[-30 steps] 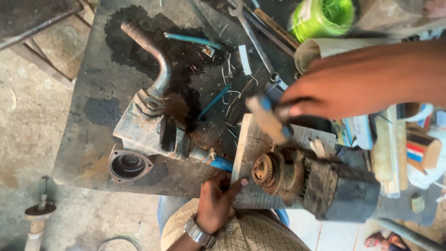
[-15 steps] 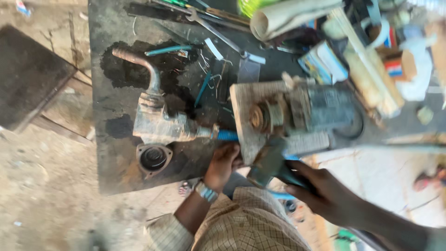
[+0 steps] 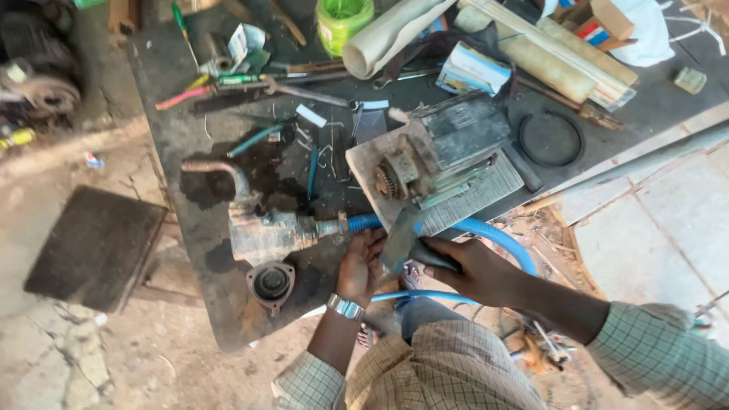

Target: The person disassembles a small motor or gearbox, removes a gear, and then uses a wrench to tighten a fitting on a pipe connected to a larger metal component. The person also handles a rolled sheet of material.

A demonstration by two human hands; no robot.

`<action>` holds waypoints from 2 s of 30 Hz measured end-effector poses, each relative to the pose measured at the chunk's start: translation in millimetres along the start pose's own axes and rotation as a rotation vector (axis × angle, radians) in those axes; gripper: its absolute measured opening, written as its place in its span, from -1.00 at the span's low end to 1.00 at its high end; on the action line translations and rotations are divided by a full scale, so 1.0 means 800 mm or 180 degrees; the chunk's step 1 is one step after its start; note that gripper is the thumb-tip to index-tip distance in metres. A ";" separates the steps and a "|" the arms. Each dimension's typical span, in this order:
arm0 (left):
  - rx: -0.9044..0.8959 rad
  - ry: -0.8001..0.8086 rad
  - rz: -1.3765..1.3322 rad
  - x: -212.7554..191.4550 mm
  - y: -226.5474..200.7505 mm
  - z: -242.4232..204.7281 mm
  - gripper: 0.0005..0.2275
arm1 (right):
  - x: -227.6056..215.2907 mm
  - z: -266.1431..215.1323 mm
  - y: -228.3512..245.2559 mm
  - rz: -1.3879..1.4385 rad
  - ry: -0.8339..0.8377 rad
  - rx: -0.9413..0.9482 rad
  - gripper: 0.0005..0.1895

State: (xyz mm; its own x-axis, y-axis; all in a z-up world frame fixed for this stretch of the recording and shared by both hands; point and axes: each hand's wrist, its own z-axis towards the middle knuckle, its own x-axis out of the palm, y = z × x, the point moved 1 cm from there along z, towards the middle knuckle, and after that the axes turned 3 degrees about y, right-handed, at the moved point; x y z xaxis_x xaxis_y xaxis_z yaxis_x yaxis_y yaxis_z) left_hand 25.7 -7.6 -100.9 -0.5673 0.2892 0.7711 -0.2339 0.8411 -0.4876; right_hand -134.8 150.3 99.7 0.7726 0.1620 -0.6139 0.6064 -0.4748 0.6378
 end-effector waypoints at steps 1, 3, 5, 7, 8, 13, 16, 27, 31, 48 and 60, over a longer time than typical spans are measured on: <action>0.0154 0.0106 -0.0112 0.000 -0.003 -0.001 -0.63 | -0.005 0.003 0.004 0.0047 -0.0098 -0.0020 -0.43; 0.0175 -0.0062 0.0125 0.005 -0.003 -0.011 -0.67 | -0.009 -0.001 0.009 0.0152 -0.0305 -0.0016 -0.57; -0.0012 -0.0634 0.0795 0.018 -0.016 -0.020 -0.66 | -0.010 -0.006 0.008 0.0295 -0.0557 -0.0462 -0.51; 0.0986 -0.0474 0.1911 0.043 -0.041 -0.044 -0.72 | -0.003 -0.016 -0.007 0.0422 -0.0500 -0.0532 -0.46; 0.1479 -0.0369 0.2451 0.060 -0.051 -0.054 -0.74 | 0.003 -0.030 -0.024 0.0478 -0.0319 -0.0354 -0.44; 0.1992 -0.0677 0.3488 0.142 -0.095 -0.069 -0.68 | 0.011 -0.068 -0.141 0.0934 -0.0727 0.0390 -0.64; 0.3205 -0.0213 0.4424 0.184 -0.114 -0.054 -0.61 | -0.022 -0.082 -0.208 0.1977 -0.1353 0.0652 -0.62; 0.2676 -0.1336 0.4423 0.179 -0.103 -0.010 -0.53 | -0.155 -0.088 -0.354 0.1414 -0.2145 0.1026 -0.48; 0.1268 -0.2190 0.3934 0.180 -0.122 -0.006 -0.58 | -0.199 -0.029 -0.399 -0.0458 -0.1870 0.0877 -0.32; 0.1665 -0.1721 0.3895 0.181 -0.130 -0.017 -0.62 | -0.271 0.077 -0.280 -0.1357 -0.2043 -0.1139 -0.78; 0.1649 -0.1423 0.3046 0.151 -0.176 -0.027 -0.61 | -0.233 0.095 -0.272 0.0568 -0.2114 -0.0655 -0.84</action>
State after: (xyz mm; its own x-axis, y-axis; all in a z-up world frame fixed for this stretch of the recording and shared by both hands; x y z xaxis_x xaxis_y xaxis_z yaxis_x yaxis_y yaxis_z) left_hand 7.0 -81.4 69.3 -0.8885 0.4295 -0.1616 0.2031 0.0522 -0.9778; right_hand -425.1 157.4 40.2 0.6252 -0.4948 -0.6036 0.5552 -0.2616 0.7895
